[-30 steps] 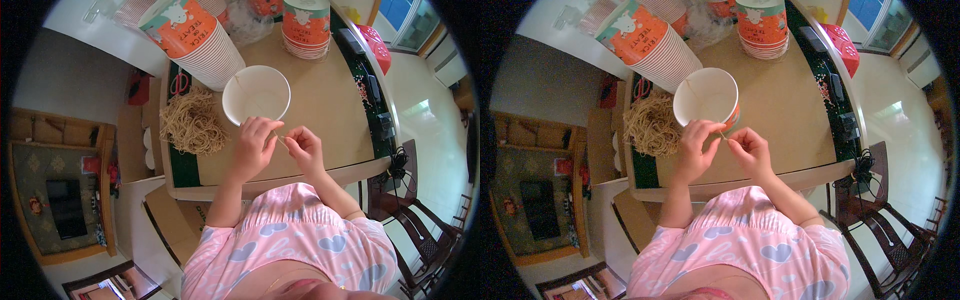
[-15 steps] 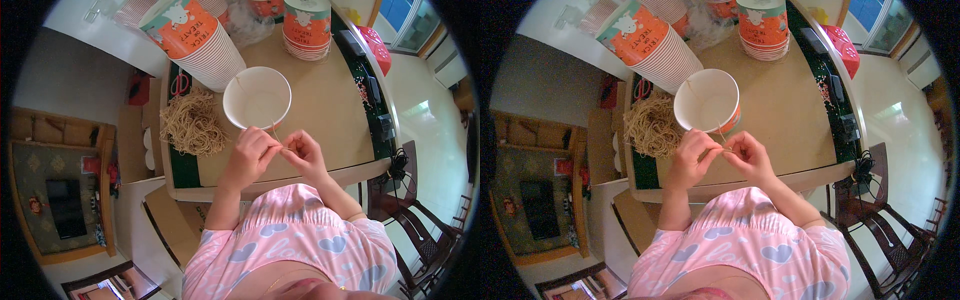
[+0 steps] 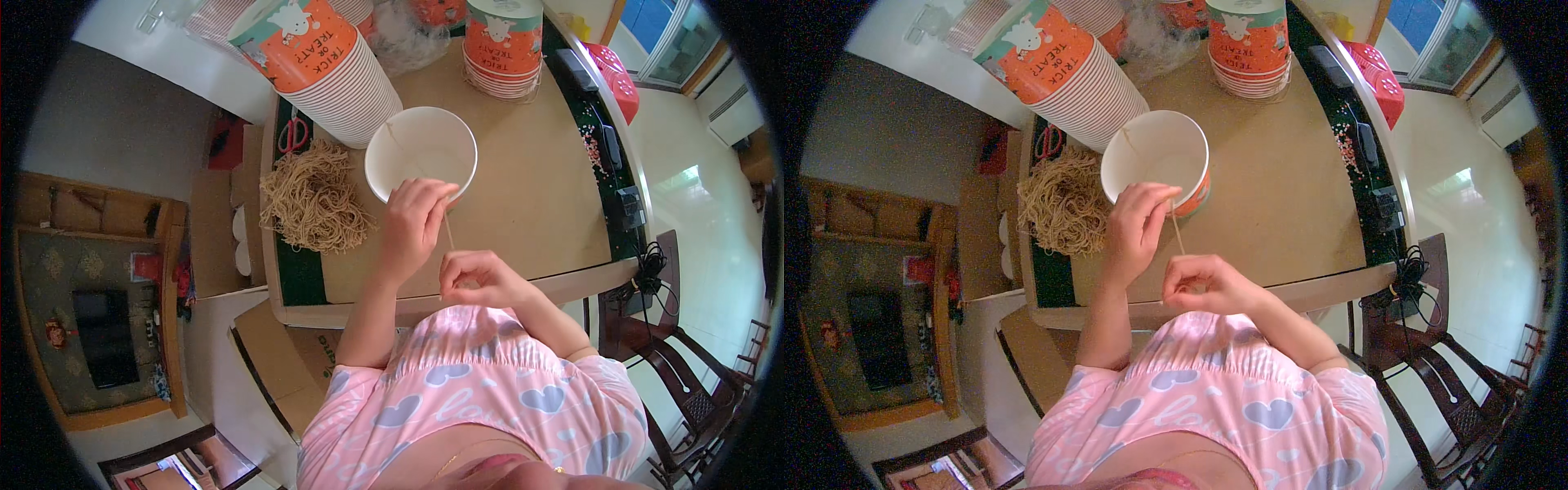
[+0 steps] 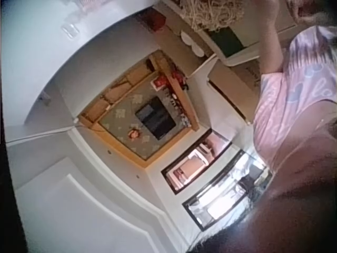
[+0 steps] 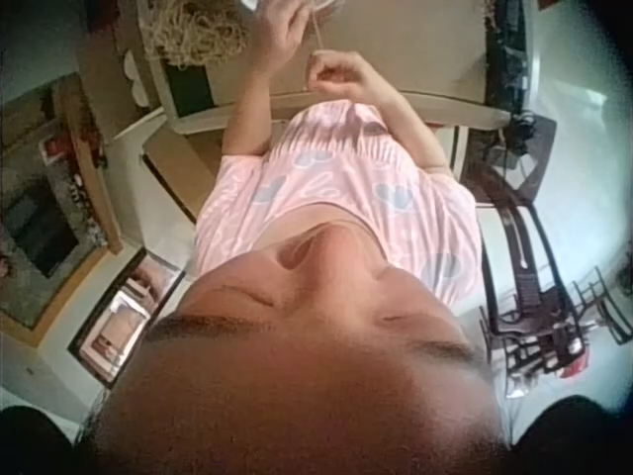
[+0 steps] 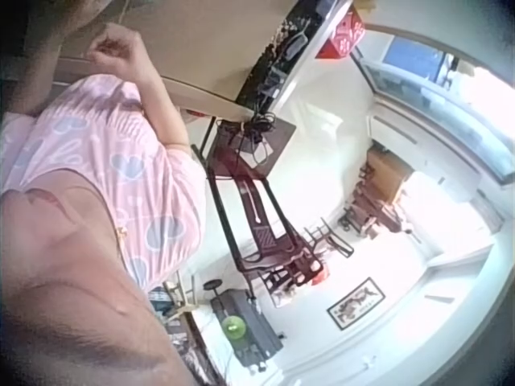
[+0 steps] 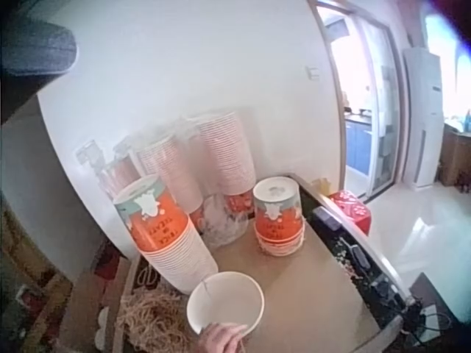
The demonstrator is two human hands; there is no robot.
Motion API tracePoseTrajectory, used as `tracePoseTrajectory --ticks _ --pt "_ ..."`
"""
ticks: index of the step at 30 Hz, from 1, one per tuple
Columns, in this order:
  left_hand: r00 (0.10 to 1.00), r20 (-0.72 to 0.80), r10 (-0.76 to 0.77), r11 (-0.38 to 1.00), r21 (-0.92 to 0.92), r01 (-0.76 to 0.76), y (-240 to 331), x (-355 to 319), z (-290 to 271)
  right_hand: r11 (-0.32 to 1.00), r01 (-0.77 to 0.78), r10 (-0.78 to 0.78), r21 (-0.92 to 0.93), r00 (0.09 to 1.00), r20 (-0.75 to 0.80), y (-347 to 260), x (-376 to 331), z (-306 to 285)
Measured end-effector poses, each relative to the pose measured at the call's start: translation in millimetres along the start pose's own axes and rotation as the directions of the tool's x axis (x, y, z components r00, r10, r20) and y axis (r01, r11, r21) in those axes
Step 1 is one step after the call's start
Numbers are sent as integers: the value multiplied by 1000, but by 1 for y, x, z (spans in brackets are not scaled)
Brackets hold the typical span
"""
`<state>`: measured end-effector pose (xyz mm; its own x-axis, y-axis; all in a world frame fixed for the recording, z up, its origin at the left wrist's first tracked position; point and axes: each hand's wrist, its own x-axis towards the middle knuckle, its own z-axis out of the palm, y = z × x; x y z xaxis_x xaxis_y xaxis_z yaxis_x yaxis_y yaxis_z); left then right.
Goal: Preparing decorative Halloween-themed paper cups by threading and tying string through pre-punched holes.
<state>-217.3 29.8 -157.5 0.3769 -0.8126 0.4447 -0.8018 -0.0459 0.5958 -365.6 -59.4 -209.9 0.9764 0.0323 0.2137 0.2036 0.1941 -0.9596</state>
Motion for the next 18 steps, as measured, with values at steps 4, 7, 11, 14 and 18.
tracePoseTrajectory --ticks 4,7,11,14,18 --pt "994 110 -16 998 66 9 -15 10 7 955 58 135 289 785 -605 33 15 -13" --pt "984 164 -63 992 119 44 -23 9 10 963 63 149 262 685 -713 51 26 -20" --pt "958 212 -191 982 25 190 -26 8 10 985 113 22 127 659 -752 57 35 -19" --pt "943 241 -229 967 -53 248 -26 9 8 991 100 -1 85 651 -759 58 36 -19" --pt "924 285 -255 951 -102 293 -30 10 8 995 51 36 91 654 -756 57 37 -21"
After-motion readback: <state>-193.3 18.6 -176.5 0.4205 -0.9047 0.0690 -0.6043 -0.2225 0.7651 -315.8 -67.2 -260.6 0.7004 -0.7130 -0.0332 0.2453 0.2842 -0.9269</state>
